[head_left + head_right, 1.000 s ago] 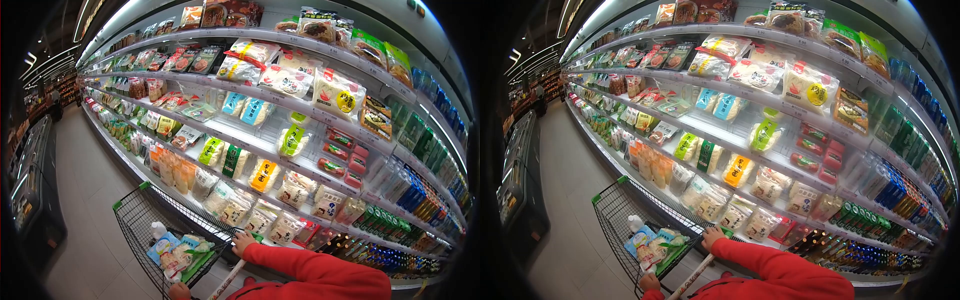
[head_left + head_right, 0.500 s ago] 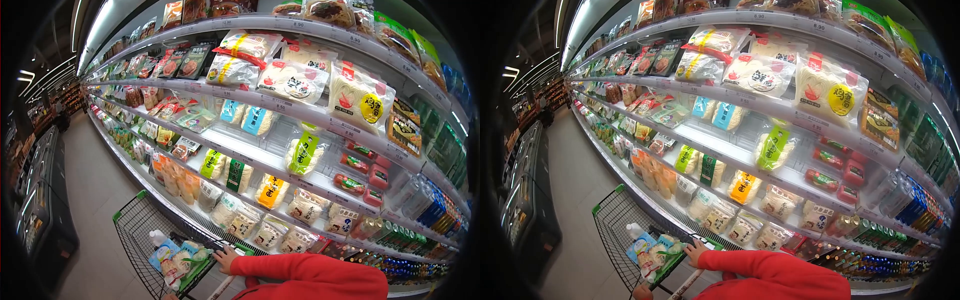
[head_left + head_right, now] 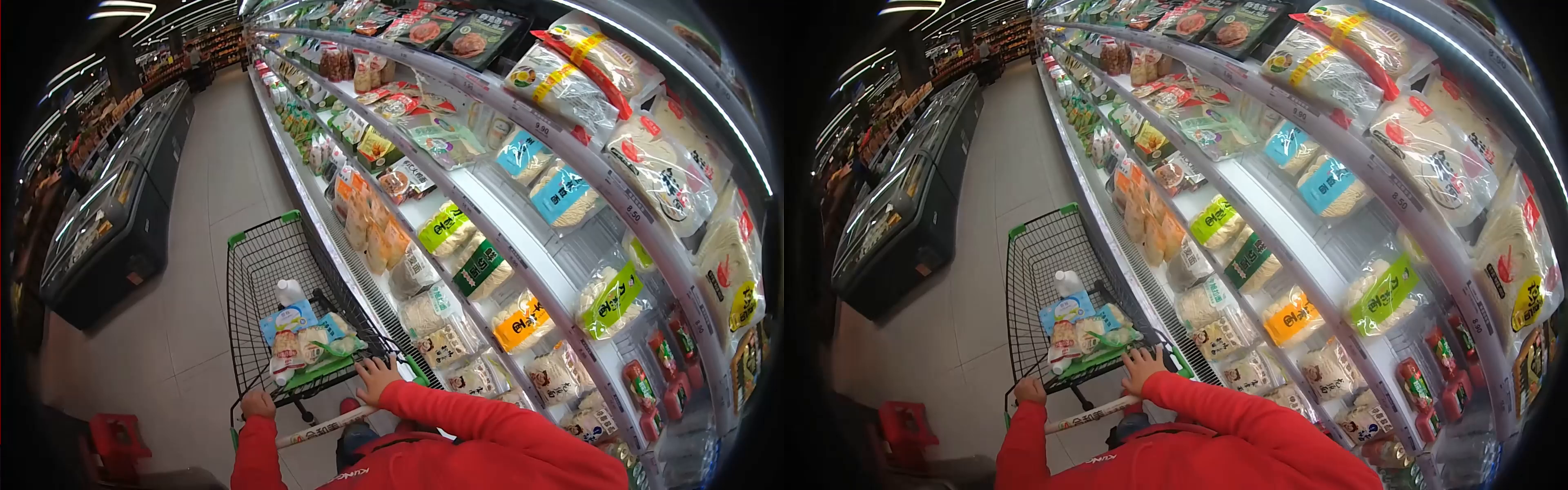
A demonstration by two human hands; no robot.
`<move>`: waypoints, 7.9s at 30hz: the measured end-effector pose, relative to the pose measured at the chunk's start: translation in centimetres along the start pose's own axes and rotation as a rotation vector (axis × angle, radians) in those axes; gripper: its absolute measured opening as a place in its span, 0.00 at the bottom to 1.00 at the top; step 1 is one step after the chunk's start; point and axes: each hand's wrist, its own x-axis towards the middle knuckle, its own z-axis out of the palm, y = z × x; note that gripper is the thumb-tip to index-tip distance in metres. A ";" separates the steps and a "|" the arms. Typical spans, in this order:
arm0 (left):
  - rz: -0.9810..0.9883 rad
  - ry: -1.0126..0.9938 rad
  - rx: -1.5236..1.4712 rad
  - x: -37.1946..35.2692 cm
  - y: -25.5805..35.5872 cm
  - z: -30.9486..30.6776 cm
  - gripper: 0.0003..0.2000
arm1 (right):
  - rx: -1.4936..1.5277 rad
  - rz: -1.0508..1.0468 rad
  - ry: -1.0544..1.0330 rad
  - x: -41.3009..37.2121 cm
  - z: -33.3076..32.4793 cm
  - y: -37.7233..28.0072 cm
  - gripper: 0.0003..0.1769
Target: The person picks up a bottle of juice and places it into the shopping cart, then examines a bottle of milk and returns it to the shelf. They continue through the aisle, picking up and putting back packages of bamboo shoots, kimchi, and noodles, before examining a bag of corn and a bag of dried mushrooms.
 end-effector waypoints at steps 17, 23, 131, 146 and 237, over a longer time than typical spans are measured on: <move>-0.052 -0.084 -0.022 17.0 -5.1 1.7 0.09 | 0.036 0.017 0.006 17.5 -3.7 -0.8 0.36; -0.068 -0.096 -0.053 21.3 -7.0 3.1 0.10 | 0.036 0.030 0.038 22.0 -5.0 -0.8 0.34; -0.675 -0.130 -1.884 19.5 0.0 -0.3 0.24 | 1.632 0.106 -0.617 30.5 -4.9 -0.7 0.22; -0.743 -0.337 -1.699 20.3 -0.9 2.1 0.15 | 1.642 0.100 -0.433 26.7 -3.2 1.6 0.16; -0.702 -0.162 -1.474 20.2 -1.9 3.6 0.13 | 0.423 -0.530 0.120 24.8 -5.9 -0.1 0.25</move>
